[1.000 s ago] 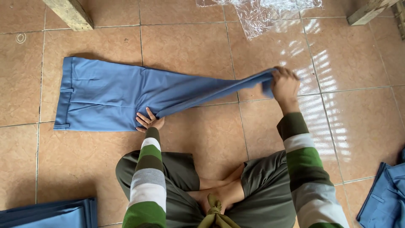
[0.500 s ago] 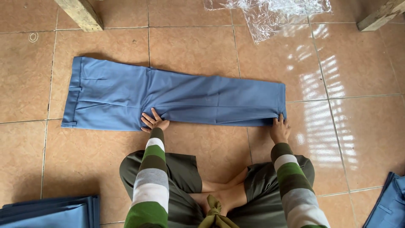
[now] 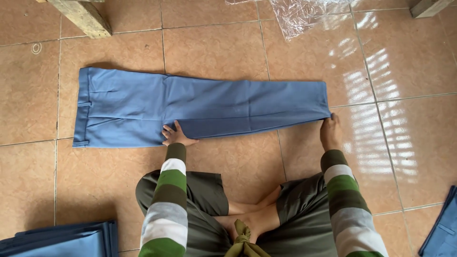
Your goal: Folding blue trousers into neat rectangles on the floor
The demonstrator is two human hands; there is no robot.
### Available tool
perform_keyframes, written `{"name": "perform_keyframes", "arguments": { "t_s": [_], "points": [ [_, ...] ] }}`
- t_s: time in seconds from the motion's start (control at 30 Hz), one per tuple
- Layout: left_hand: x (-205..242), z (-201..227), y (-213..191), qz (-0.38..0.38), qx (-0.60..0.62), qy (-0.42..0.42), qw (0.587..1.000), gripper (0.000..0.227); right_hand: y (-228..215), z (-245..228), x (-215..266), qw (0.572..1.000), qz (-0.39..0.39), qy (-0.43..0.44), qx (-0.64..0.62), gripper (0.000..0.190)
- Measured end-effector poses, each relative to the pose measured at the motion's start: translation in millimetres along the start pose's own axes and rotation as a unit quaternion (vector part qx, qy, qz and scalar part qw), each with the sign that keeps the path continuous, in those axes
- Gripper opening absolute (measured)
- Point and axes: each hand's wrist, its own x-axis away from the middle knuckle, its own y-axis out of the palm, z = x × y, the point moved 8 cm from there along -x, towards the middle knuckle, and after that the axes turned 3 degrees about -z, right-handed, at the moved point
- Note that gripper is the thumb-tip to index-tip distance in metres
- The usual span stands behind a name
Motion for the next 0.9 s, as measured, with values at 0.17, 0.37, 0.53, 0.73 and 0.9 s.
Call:
{"name": "perform_keyframes", "arguments": {
  "t_s": [0.17, 0.37, 0.53, 0.73, 0.9],
  "points": [
    [-50.5, -6.0, -4.5, -0.027, 0.122, 0.115, 0.986, 0.122, 4.9, 32.6, -20.8, 0.993, -0.093, -0.037, 0.068, 0.031],
    [-24.4, -4.7, -37.5, 0.059, 0.092, 0.049, 0.993, 0.099, 197.2, 63.7, 17.9, 0.917, -0.392, 0.057, 0.036, 0.045],
    [13.9, 9.0, -39.9, 0.046, 0.069, 0.031, 0.996, 0.11, 88.6, -30.3, -12.5, 0.991, -0.123, -0.004, -0.054, 0.034],
    [-3.5, -4.7, -42.8, 0.023, 0.079, 0.016, 0.997, 0.121, 35.2, -140.9, 15.3, 0.893, -0.371, -0.033, -0.252, 0.084],
    [-35.0, -26.9, -40.0, 0.017, 0.088, 0.015, 0.996, 0.126, 22.7, -153.3, 22.0, 0.886, -0.385, -0.045, -0.253, 0.082]
  ]
}}
